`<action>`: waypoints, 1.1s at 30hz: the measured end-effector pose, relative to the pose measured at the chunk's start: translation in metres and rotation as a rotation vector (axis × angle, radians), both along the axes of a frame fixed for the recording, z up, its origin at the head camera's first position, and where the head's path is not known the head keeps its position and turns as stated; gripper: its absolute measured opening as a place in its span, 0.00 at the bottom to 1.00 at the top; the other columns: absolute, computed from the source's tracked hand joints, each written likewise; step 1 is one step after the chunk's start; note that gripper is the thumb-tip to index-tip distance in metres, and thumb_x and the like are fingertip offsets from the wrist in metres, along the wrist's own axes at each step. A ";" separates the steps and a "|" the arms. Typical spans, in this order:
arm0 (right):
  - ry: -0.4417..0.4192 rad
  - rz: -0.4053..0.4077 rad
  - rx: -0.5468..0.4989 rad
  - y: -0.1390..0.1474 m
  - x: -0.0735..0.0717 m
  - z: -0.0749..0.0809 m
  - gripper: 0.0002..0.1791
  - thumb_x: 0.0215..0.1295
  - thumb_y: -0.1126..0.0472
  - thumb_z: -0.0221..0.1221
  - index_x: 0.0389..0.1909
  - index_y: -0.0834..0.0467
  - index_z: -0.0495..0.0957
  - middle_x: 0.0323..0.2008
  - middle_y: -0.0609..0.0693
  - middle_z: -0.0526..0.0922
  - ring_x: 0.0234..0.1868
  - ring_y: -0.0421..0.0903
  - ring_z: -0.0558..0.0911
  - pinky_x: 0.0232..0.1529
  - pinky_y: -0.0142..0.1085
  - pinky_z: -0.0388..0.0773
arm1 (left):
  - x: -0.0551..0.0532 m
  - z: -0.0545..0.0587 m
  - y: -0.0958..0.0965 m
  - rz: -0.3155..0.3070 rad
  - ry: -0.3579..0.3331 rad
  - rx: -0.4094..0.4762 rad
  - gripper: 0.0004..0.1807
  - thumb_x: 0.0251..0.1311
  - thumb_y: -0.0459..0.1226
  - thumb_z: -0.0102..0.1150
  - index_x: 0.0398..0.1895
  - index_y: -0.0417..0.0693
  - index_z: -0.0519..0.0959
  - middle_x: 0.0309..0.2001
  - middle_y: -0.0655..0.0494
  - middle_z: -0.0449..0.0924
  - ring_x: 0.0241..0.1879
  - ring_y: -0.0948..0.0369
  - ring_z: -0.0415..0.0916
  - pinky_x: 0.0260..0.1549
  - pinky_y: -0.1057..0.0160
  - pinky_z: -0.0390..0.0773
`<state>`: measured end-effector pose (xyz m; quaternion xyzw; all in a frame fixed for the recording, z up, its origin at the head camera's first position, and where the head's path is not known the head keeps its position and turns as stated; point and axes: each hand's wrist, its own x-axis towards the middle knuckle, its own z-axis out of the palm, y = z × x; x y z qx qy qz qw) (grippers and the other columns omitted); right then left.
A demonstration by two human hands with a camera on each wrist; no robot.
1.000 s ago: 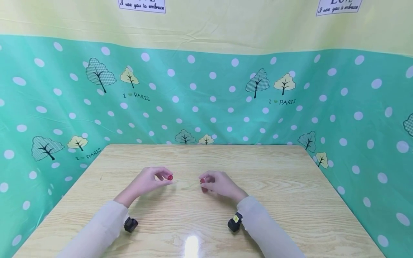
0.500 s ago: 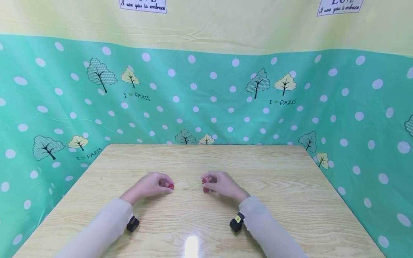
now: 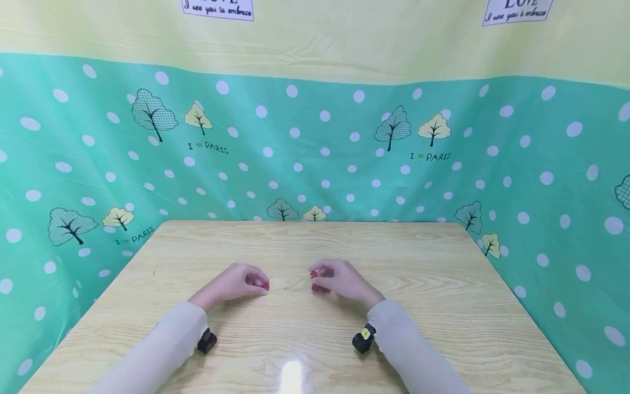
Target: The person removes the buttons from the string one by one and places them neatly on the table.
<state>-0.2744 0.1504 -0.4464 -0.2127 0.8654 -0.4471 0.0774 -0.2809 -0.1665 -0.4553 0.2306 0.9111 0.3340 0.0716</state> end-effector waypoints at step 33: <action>-0.029 0.037 -0.108 -0.001 -0.001 -0.002 0.11 0.66 0.59 0.67 0.46 0.55 0.79 0.36 0.45 0.85 0.40 0.45 0.83 0.42 0.37 0.78 | 0.002 0.017 0.086 -0.145 0.116 0.112 0.17 0.61 0.43 0.70 0.52 0.52 0.83 0.45 0.60 0.86 0.45 0.62 0.82 0.48 0.56 0.80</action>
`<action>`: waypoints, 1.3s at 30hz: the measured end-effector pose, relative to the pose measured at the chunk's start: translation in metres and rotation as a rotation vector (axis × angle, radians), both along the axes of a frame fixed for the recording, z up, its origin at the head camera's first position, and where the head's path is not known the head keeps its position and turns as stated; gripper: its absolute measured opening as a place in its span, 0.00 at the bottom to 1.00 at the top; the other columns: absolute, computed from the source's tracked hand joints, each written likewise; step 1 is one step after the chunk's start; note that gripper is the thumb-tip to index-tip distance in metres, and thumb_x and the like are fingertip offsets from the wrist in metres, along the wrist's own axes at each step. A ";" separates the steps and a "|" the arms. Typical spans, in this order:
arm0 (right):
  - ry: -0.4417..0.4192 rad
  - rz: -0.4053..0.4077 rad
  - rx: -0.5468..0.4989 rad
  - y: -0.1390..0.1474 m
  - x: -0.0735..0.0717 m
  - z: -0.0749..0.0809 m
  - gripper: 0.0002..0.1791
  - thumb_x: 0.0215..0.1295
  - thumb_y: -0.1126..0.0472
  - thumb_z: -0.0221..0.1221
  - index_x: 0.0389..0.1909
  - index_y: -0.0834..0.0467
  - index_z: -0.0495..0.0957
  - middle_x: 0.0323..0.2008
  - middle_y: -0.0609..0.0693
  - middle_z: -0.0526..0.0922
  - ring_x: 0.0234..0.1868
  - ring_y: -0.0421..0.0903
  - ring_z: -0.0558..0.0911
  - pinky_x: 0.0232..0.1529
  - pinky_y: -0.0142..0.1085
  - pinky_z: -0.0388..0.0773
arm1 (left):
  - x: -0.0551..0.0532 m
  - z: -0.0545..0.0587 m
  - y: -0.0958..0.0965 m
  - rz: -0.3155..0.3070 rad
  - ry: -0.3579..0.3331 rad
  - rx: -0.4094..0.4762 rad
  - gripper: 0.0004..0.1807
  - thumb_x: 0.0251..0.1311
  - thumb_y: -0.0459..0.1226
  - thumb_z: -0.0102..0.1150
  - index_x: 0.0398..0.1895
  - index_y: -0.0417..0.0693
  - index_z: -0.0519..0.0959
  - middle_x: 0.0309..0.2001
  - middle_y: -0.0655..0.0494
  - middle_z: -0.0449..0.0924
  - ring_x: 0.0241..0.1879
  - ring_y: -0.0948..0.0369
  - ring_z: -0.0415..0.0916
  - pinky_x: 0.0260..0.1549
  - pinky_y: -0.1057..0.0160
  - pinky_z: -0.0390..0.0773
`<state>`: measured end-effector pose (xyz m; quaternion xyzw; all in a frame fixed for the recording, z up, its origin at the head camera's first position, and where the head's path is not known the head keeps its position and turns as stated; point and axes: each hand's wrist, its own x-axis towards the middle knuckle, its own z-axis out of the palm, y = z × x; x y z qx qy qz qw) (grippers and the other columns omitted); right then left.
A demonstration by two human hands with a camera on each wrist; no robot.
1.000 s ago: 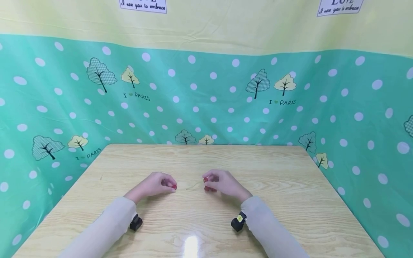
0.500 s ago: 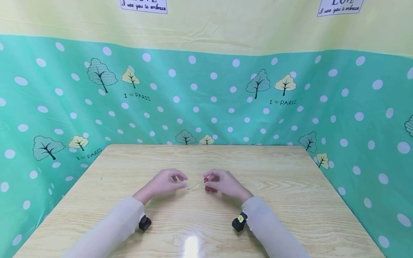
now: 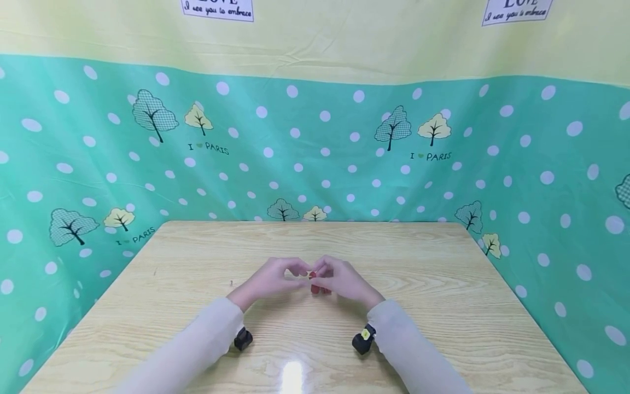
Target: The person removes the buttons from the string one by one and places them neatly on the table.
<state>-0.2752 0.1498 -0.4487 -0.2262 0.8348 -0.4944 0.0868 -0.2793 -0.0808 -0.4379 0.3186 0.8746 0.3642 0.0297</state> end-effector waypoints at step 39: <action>-0.066 0.103 0.008 0.002 0.002 -0.009 0.10 0.74 0.60 0.57 0.47 0.62 0.81 0.35 0.52 0.82 0.35 0.44 0.78 0.39 0.34 0.75 | -0.002 0.004 0.006 0.132 -0.107 0.129 0.11 0.59 0.40 0.72 0.45 0.51 0.85 0.39 0.62 0.86 0.40 0.65 0.82 0.44 0.65 0.81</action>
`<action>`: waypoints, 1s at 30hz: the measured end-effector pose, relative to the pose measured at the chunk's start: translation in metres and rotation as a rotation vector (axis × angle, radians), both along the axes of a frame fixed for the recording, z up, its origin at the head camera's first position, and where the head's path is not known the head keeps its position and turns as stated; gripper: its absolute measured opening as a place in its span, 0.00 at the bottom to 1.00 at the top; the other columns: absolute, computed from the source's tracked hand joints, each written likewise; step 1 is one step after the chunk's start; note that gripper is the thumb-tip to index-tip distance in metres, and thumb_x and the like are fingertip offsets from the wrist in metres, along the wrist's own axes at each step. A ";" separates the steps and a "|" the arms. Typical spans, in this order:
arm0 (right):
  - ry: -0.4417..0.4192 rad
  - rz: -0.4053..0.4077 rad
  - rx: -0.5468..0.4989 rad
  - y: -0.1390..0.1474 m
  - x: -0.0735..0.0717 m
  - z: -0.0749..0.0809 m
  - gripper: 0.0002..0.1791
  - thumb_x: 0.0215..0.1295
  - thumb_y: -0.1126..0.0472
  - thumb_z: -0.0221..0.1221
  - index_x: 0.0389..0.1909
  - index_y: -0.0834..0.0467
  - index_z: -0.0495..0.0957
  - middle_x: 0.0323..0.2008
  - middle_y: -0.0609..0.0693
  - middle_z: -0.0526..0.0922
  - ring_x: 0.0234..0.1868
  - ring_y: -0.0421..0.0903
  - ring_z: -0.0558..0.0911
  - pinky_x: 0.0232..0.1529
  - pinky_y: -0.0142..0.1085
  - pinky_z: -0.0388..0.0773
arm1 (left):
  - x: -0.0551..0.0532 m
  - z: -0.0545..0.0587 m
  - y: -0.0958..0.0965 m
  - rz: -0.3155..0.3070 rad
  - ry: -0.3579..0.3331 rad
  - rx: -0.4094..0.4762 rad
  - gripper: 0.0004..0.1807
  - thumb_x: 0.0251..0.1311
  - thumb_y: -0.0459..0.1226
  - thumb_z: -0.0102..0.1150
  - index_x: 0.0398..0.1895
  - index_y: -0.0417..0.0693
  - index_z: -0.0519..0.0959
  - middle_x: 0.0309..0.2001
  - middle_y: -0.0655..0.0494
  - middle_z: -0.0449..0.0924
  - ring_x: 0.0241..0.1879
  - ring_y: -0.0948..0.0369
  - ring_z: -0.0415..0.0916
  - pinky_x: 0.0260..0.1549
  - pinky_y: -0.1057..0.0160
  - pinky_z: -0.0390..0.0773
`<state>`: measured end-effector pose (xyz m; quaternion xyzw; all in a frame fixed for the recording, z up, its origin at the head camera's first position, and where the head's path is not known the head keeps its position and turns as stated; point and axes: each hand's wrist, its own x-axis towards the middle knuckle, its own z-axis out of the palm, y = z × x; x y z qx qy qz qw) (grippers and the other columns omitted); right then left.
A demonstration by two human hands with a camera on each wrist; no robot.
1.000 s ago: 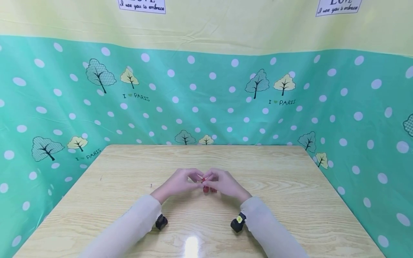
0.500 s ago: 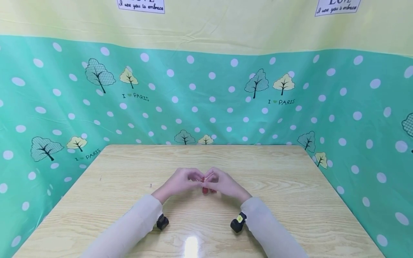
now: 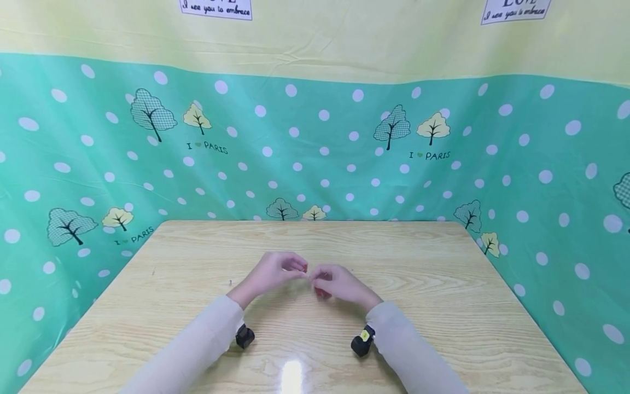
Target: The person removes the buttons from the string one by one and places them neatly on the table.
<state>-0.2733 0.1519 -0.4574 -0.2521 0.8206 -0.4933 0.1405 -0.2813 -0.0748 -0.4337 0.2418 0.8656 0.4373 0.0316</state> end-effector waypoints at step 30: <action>-0.054 -0.046 0.004 0.012 0.003 0.003 0.18 0.77 0.48 0.52 0.45 0.60 0.77 0.35 0.56 0.79 0.34 0.47 0.77 0.27 0.36 0.75 | -0.001 0.004 -0.040 0.080 -0.009 -0.025 0.13 0.60 0.39 0.71 0.49 0.52 0.85 0.40 0.64 0.86 0.42 0.64 0.82 0.47 0.59 0.81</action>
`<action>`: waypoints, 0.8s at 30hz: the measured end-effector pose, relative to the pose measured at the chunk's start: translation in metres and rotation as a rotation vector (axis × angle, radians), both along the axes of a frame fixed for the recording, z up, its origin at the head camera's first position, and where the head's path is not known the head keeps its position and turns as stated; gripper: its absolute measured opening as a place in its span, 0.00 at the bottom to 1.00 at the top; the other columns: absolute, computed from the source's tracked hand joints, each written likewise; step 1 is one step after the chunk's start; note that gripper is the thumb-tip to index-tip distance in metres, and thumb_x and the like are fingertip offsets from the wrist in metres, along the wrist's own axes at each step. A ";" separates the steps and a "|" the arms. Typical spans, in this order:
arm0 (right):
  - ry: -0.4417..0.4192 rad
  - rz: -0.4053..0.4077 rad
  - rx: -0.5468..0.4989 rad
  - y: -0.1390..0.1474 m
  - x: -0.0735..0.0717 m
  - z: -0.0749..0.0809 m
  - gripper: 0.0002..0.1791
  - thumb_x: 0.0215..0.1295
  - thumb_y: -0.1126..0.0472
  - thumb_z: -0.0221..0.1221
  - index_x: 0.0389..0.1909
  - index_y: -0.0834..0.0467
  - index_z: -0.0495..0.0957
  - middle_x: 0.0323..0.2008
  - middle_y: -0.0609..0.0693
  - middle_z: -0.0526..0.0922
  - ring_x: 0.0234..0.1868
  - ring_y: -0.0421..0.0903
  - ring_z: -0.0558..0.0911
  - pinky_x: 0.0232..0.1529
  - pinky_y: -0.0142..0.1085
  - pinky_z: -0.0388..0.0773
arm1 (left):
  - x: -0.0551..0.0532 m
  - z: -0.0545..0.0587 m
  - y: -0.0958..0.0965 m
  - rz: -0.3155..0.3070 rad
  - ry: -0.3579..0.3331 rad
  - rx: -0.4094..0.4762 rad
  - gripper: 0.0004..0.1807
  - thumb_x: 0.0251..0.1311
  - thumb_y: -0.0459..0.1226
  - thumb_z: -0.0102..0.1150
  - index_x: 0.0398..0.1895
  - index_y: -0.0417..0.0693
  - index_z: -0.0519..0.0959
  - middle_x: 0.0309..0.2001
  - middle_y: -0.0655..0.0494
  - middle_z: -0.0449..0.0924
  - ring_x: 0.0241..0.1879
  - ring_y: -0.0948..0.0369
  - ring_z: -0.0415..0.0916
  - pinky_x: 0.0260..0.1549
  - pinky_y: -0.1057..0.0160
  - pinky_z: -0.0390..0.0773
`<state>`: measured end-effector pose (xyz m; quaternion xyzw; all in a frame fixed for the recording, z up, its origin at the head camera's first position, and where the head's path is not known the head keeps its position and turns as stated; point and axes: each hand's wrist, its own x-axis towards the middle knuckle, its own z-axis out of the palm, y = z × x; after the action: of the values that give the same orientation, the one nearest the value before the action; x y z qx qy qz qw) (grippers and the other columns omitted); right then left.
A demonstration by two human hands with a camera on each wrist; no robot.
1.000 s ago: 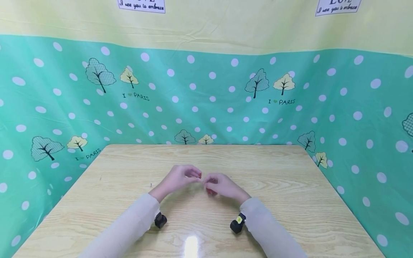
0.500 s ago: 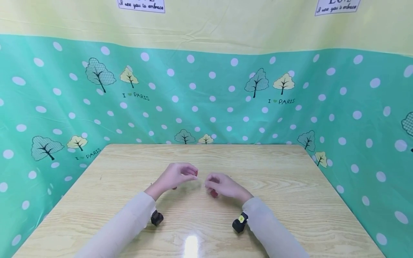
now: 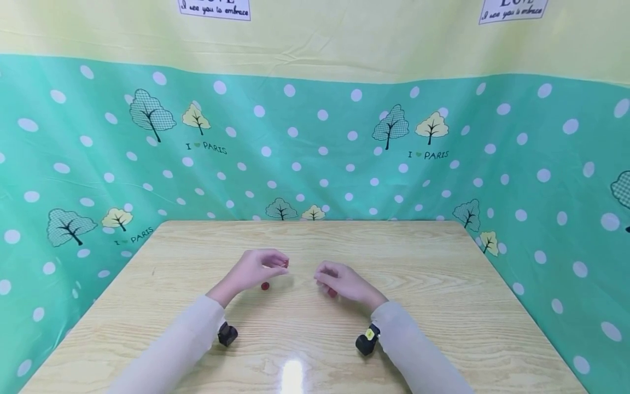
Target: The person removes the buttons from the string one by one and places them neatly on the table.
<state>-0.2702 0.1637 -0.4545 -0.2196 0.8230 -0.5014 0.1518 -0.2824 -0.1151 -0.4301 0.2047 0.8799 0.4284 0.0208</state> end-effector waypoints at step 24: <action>-0.002 -0.023 0.018 0.006 0.002 0.004 0.18 0.78 0.49 0.51 0.47 0.60 0.76 0.39 0.57 0.79 0.34 0.48 0.76 0.28 0.37 0.74 | 0.002 0.004 -0.038 0.097 0.029 -0.003 0.10 0.59 0.40 0.72 0.44 0.55 0.86 0.37 0.65 0.85 0.40 0.64 0.81 0.46 0.58 0.80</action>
<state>-0.2685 0.1701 -0.4501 -0.2082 0.8300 -0.4957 0.1485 -0.2800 -0.1532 -0.4263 0.1680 0.8895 0.4247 -0.0124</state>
